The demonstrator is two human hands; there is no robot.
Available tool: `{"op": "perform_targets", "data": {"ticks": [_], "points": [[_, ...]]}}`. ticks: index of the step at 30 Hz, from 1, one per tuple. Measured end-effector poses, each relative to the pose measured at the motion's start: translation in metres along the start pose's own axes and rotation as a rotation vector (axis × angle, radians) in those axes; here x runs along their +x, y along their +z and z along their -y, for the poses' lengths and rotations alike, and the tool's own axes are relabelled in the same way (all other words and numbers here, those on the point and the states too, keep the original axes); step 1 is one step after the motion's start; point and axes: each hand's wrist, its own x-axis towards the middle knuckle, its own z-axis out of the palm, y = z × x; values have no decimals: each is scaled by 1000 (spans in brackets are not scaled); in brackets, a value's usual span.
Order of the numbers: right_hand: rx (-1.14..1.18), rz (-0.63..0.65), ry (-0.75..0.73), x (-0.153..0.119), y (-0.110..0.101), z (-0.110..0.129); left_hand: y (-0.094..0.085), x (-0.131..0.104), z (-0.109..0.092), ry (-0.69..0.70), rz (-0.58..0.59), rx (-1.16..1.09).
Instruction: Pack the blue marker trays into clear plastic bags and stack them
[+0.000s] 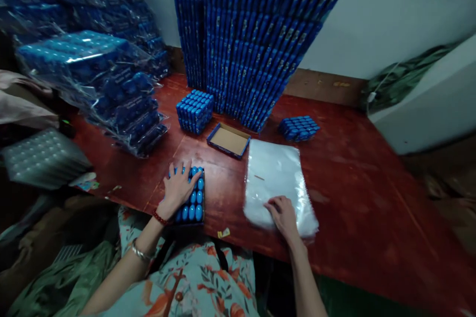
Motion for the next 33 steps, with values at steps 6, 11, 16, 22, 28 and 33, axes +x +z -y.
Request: {"op": "perform_targets", "data": {"ticks": [6, 11, 16, 22, 28, 33], "points": [[194, -121, 40, 13, -2, 38, -10, -2, 1, 119, -92, -9], [190, 4, -41, 26, -22, 70, -23, -25, -27, 681, 123, -25], [-106, 200, -81, 15, -13, 54, -15, -55, -62, 851, 481, -52], [132, 53, -50, 1, 9, 29, -8, -62, -75, 796, 633, -41], [279, 254, -103, 16, -23, 67, 2, -57, -86, 911, 240, 49], [170, 500, -217, 37, -53, 100, 7, -48, -97, 1089, -29, 101]]}}
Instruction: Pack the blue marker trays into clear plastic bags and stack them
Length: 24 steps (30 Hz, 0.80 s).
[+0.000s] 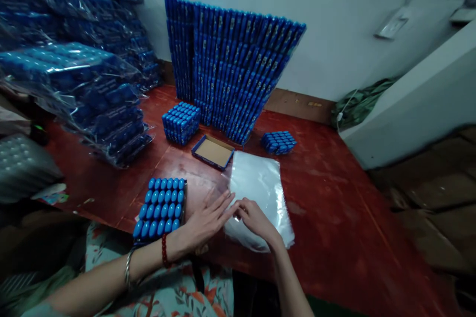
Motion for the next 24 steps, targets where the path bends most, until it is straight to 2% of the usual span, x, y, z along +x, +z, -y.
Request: {"op": "perform_targets", "data": {"ticks": [2, 4, 6, 9, 12, 14, 17, 21, 24], "points": [[-171, 58, 44, 0, -14, 13, -1, 7, 6, -1, 21, -23], [-360, 21, 84, -4, -25, 28, -4, 12, 16, -44, 63, -110], [-490, -49, 56, -10, -28, 43, -9, 16, 26, -124, 103, -237], [-661, -70, -55, -12, -13, 60, -20, 19, 38, -260, 128, -449], [-819, -104, -31, -1, 6, 70, -29, 21, 43, -362, 99, -552], [-836, -172, -2, 8, 13, 73, -32, 20, 45, -396, 86, -534], [-778, -248, -34, 16, 13, 76, -34, 14, 53, -408, 89, -481], [-691, -230, -84, 20, 8, 83, -45, 2, 68, -379, 145, -377], [-698, -234, -39, 26, 0, 90, -55, -8, 79, -317, 151, -210]]}}
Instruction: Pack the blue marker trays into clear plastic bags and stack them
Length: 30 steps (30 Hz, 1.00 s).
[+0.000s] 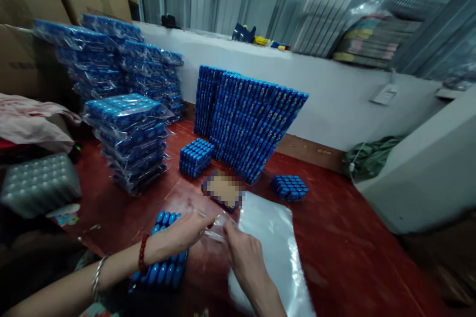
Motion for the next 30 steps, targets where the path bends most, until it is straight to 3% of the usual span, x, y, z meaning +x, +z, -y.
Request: {"op": "perform_targets", "data": {"ticks": [5, 9, 11, 13, 16, 17, 19, 23, 25, 27, 30], "points": [[-52, 115, 50, 29, -19, -2, -19, -5, 20, -8, -20, 132], [-150, 78, 55, 60, -38, -2, -60, -5, 32, -216, -118, 258], [-161, -42, 58, 74, -51, 2, -91, -7, 36, -368, -226, 330], [-68, -265, 39, 86, -62, 10, -120, -14, 43, -457, -435, 383], [286, -613, 2, 100, -59, 23, -136, -32, 59, -496, -833, 323], [416, -673, 9, 105, -49, 28, -130, -39, 67, -493, -936, 247], [633, -656, 55, 113, -14, 35, -103, -53, 83, -489, -1028, 22], [891, -343, 211, 119, 83, 42, -12, -72, 115, -679, -960, -493], [924, -245, 260, 115, 122, 45, 29, -77, 126, -780, -958, -604], [913, -209, 288, 107, 146, 49, 56, -81, 132, -823, -945, -631], [891, -191, 316, 97, 157, 56, 77, -84, 134, -815, -858, -662]]}}
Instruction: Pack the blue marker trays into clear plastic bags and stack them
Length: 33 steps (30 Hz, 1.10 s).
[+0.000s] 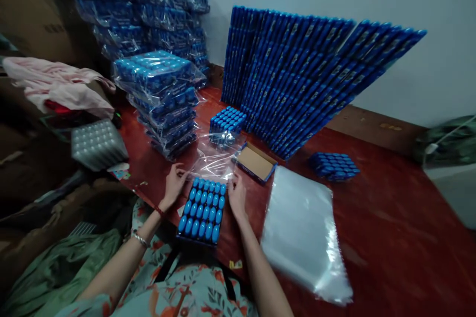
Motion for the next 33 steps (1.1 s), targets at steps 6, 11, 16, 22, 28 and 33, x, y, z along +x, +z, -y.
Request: {"op": "perform_targets", "data": {"ticks": [6, 11, 16, 22, 28, 33], "points": [[4, 47, -28, -21, 2, 2, 12, -25, 3, 3, 135, 69], [68, 49, -23, -54, -7, -9, 17, -65, 3, -59, 148, 107], [126, 19, 47, -82, -13, -5, 9, -93, 3, -145, 169, 131], [192, -107, 97, -75, -17, -7, 14, -83, -3, -75, 144, 228], [202, -39, 184, -60, -20, -17, 17, -78, -8, -122, 104, 190], [165, 29, 200, -48, -21, -19, 16, -73, -3, -213, 109, 126]]}}
